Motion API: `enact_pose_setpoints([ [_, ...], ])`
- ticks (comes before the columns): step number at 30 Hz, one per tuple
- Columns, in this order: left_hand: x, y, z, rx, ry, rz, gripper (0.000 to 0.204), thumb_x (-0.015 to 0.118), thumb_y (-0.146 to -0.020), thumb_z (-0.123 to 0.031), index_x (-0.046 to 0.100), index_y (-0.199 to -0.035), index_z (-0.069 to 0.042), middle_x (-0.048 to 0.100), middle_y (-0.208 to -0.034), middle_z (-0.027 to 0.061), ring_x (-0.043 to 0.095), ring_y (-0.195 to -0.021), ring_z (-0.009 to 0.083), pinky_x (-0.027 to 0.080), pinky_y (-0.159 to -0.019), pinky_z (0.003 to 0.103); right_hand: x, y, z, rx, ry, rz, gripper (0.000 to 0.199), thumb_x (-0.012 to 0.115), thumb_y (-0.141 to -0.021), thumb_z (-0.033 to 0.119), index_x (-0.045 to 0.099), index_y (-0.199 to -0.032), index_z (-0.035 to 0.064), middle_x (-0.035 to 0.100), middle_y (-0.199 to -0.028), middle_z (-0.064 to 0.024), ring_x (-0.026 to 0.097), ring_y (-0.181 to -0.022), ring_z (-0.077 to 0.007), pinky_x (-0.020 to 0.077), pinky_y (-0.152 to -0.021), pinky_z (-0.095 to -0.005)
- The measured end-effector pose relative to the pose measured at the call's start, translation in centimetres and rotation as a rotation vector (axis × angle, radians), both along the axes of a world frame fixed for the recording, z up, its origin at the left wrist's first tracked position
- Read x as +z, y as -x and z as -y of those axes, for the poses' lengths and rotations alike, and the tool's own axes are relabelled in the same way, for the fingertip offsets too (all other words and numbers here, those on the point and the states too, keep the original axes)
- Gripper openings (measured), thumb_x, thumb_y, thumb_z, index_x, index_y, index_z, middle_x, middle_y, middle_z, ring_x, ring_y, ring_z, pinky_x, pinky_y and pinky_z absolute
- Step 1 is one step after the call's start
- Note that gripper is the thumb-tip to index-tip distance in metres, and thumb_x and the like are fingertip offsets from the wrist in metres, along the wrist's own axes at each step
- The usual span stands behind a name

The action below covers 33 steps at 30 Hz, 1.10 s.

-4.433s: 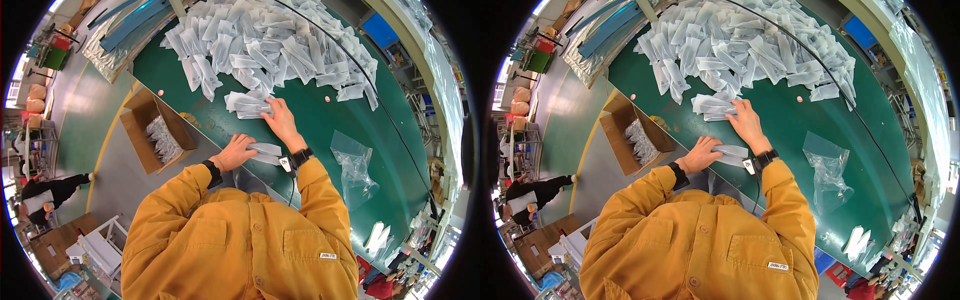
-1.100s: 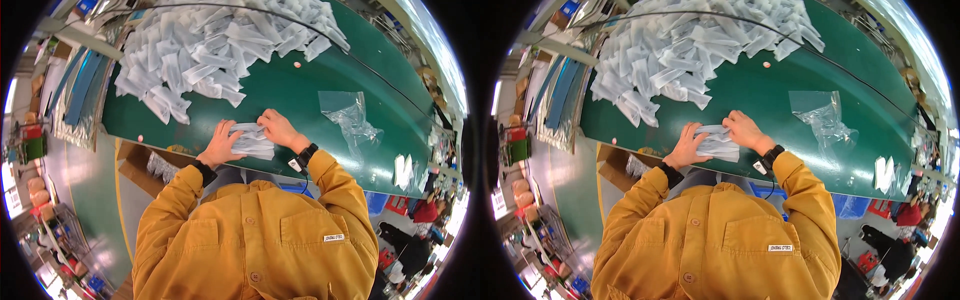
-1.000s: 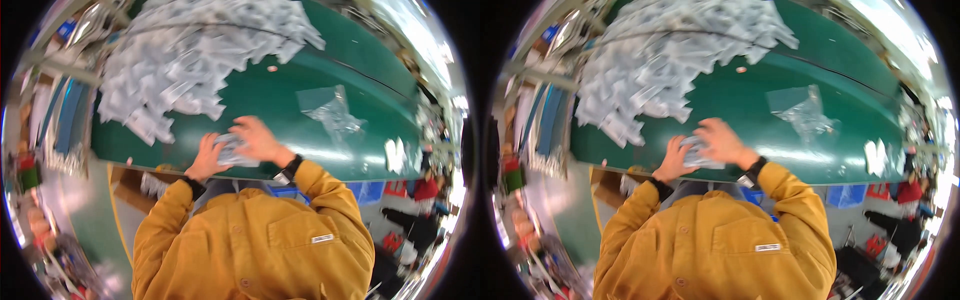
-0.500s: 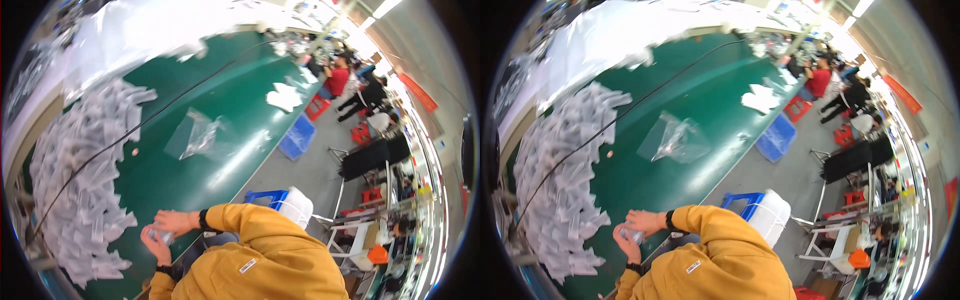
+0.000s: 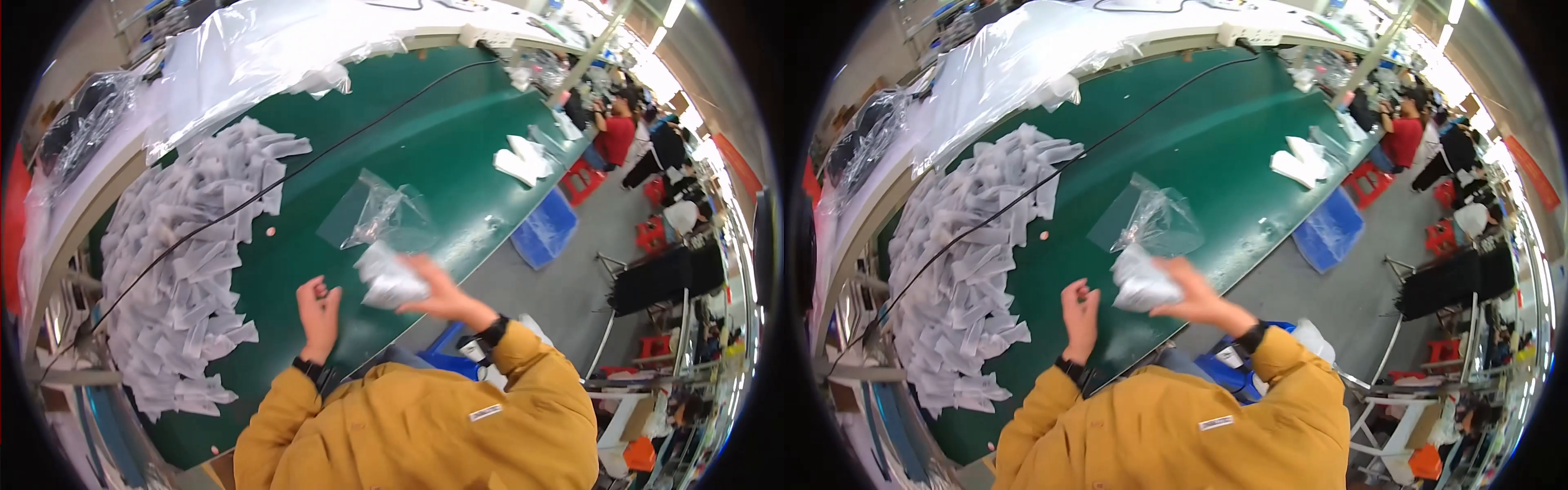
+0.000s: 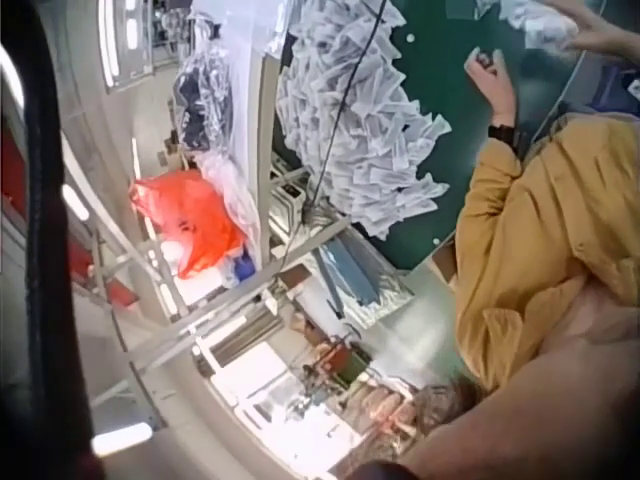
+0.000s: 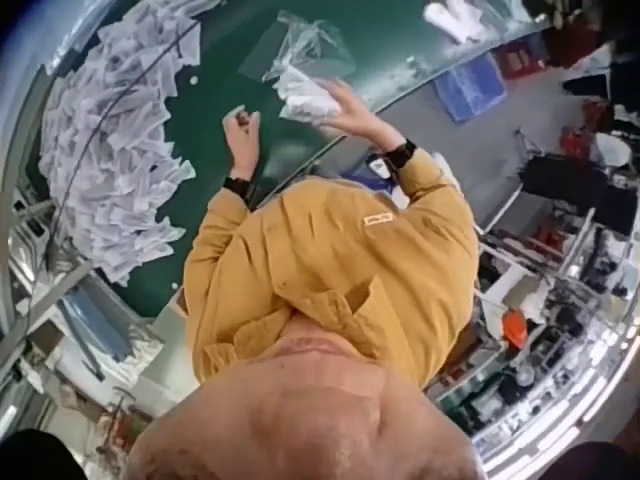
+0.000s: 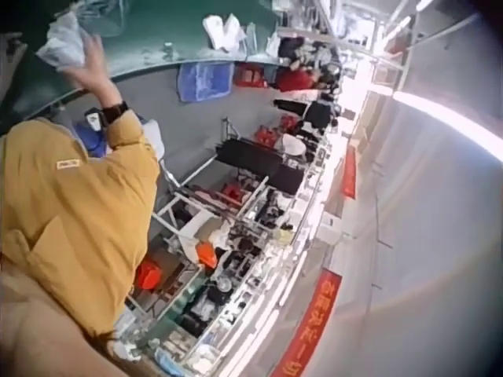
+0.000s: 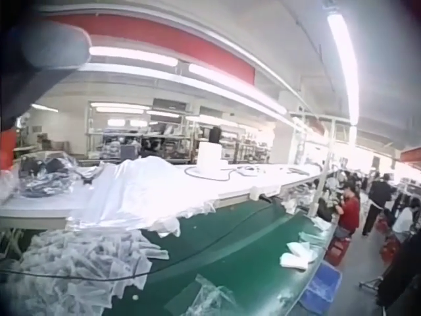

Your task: The person gathers small wrapped items into a stack, places the stack into a plastic bag, and puts the filled bag into a cardboard box, repeating the process for a second bag.

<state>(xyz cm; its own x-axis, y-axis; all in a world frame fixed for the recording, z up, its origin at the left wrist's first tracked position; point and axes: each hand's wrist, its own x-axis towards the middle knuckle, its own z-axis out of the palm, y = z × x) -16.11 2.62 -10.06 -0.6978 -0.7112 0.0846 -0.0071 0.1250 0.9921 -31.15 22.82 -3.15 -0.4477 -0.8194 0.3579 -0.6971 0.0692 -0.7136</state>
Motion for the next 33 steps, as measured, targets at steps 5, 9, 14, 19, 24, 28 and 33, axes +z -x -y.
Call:
enact_pose_setpoints([
  [5, 0.3, 9.7, -3.2, 0.069, 0.339, -0.037, 0.033, 0.069, -0.085, -0.013, 0.055, -0.113, -0.003, 0.054, -0.095, 0.0069, 0.054, -0.087, 0.0178, 0.050, -0.070, 0.034, 2.5, 6.3, -3.6, -0.303, -0.210, 0.094, 0.088, 0.087, -0.063, 0.028, 0.047, -0.137, 0.0026, 0.055, -0.116, -0.0180, 0.055, -0.107, -0.0367, 0.0452, -0.094, -0.0427],
  [9, -0.2, 15.2, -4.9, -0.097, 0.423, 0.053, 0.016, 0.060, -0.091, -0.014, 0.060, -0.104, -0.004, 0.060, -0.088, 0.0122, 0.059, -0.081, 0.0259, 0.049, -0.073, 0.038, -1.8, 9.1, -3.4, -0.383, -0.404, -0.064, 0.082, 0.085, -0.063, 0.040, 0.052, -0.128, 0.0028, 0.057, -0.109, -0.0211, 0.053, -0.107, -0.0388, 0.0471, -0.091, -0.0452],
  [14, 0.6, 13.6, -4.7, -0.390, 0.426, 0.052, 0.017, 0.054, -0.093, -0.007, 0.063, -0.107, -0.003, 0.066, -0.096, 0.0180, 0.066, -0.087, 0.0315, 0.051, -0.078, 0.037, -5.9, 10.1, 2.3, -0.381, -0.662, 0.360, 0.075, 0.081, -0.066, 0.052, 0.059, -0.120, 0.0046, 0.066, -0.104, -0.0196, 0.065, -0.090, -0.0347, 0.0533, -0.078, -0.0424],
  [19, 3.8, 13.9, -6.0, -0.694, 0.405, 0.161, 0.026, 0.055, -0.092, -0.005, 0.063, -0.116, -0.007, 0.066, -0.097, 0.0211, 0.067, -0.085, 0.0328, 0.052, -0.074, 0.037, -10.3, 12.7, 2.1, -0.307, -0.390, 0.516, 0.074, 0.079, -0.069, 0.050, 0.058, -0.119, -0.0001, 0.067, -0.098, -0.0199, 0.065, -0.085, -0.0342, 0.0521, -0.071, -0.0440],
  [24, 8.1, 14.3, -9.1, -0.897, 0.324, 0.165, 0.032, 0.057, -0.091, -0.005, 0.061, -0.123, -0.010, 0.066, -0.090, 0.0186, 0.065, -0.071, 0.0260, 0.052, -0.066, 0.034, -12.8, 10.6, 4.2, -0.545, -0.222, -0.182, 0.077, 0.078, -0.071, 0.038, 0.047, -0.127, -0.0044, 0.059, -0.103, -0.0252, 0.058, -0.095, -0.0412, 0.0497, -0.076, -0.0479],
  [28, 7.9, 14.8, -10.8, -0.987, 0.125, 0.141, 0.034, 0.057, -0.093, -0.009, 0.059, -0.127, -0.012, 0.065, -0.079, 0.0088, 0.059, -0.062, 0.0156, 0.049, -0.062, 0.030, -10.2, 11.7, 3.0, -0.639, -0.511, 0.045, 0.084, 0.078, -0.072, 0.035, 0.041, -0.135, -0.0058, 0.047, -0.120, -0.0302, 0.047, -0.112, -0.0434, 0.0455, -0.093, -0.0465],
  [33, 5.4, 11.9, -10.3, -0.894, 0.261, 0.157, 0.037, 0.055, -0.094, -0.009, 0.055, -0.131, -0.015, 0.064, -0.074, 0.0083, 0.059, -0.060, 0.0156, 0.050, -0.060, 0.029, -12.2, 14.4, 4.7, -0.677, -0.469, 0.034, 0.088, 0.074, -0.077, 0.035, 0.031, -0.142, -0.0053, 0.043, -0.130, -0.0325, 0.043, -0.119, -0.0471, 0.0396, -0.102, -0.0472],
])
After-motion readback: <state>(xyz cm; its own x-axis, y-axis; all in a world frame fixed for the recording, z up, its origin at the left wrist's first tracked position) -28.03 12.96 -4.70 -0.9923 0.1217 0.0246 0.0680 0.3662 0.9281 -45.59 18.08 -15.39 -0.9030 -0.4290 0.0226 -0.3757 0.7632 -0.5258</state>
